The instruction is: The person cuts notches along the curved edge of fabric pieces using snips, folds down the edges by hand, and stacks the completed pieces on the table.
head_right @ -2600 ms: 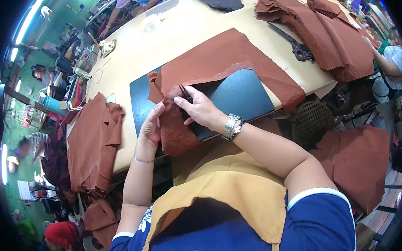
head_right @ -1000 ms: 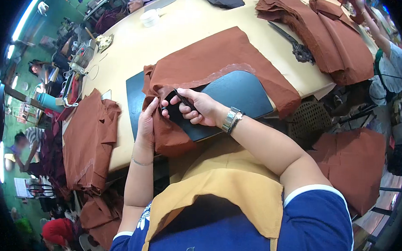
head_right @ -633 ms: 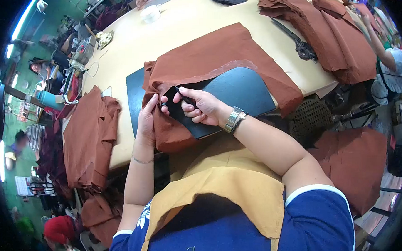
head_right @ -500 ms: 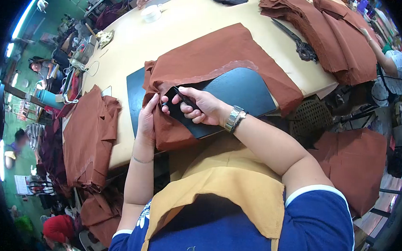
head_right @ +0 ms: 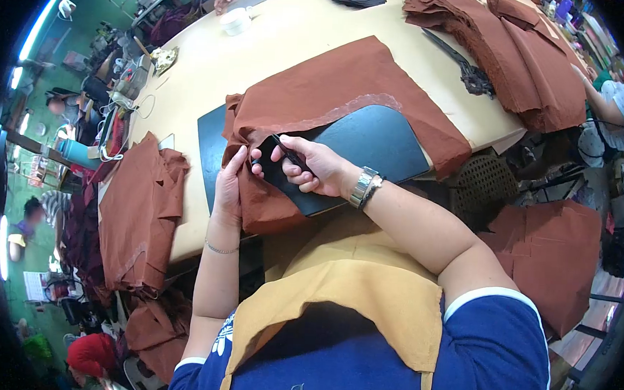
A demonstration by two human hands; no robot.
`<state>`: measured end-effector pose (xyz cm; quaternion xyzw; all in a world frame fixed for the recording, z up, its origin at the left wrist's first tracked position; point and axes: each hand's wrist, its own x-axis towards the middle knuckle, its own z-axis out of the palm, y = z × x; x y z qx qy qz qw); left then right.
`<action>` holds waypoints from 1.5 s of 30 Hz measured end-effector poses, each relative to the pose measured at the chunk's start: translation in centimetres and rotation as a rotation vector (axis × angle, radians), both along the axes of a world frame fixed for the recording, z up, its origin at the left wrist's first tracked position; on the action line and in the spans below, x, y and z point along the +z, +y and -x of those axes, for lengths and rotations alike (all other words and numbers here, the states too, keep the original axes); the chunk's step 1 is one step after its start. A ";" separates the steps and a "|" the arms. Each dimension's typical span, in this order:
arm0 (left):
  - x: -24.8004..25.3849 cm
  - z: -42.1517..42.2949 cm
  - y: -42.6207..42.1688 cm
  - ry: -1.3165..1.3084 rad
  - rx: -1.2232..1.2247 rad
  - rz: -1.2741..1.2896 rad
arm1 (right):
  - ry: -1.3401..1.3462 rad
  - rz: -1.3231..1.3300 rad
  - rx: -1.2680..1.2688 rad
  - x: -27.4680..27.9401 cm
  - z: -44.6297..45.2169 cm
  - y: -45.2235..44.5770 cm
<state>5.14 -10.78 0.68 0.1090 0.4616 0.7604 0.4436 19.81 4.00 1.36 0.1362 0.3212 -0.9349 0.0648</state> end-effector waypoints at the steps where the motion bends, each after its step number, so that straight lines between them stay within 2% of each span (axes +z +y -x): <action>1: 0.0 0.0 0.0 -0.009 0.001 -0.004 | -0.011 0.017 0.003 0.1 0.0 0.1; 15: 0.5 -0.4 0.0 0.024 -0.006 0.024 | -0.024 0.023 -0.003 0.0 0.0 0.1; 28: -0.8 0.4 0.1 -0.032 -0.023 -0.016 | -0.004 -0.095 -0.024 0.3 0.8 -0.3; 36: -0.4 0.3 0.1 -0.010 -0.022 -0.022 | -0.030 -0.038 -0.018 0.0 0.6 -0.3; 42: -0.2 0.0 -0.1 0.015 0.016 0.012 | -0.003 -0.115 -0.033 0.2 0.4 -0.5; 44: 0.0 -0.4 -0.7 0.111 0.008 0.069 | -0.024 -0.269 -0.056 1.2 -1.0 -0.5; 45: 0.2 -0.6 -1.6 0.128 -0.023 0.096 | 0.053 -0.376 -0.078 0.7 -1.6 0.3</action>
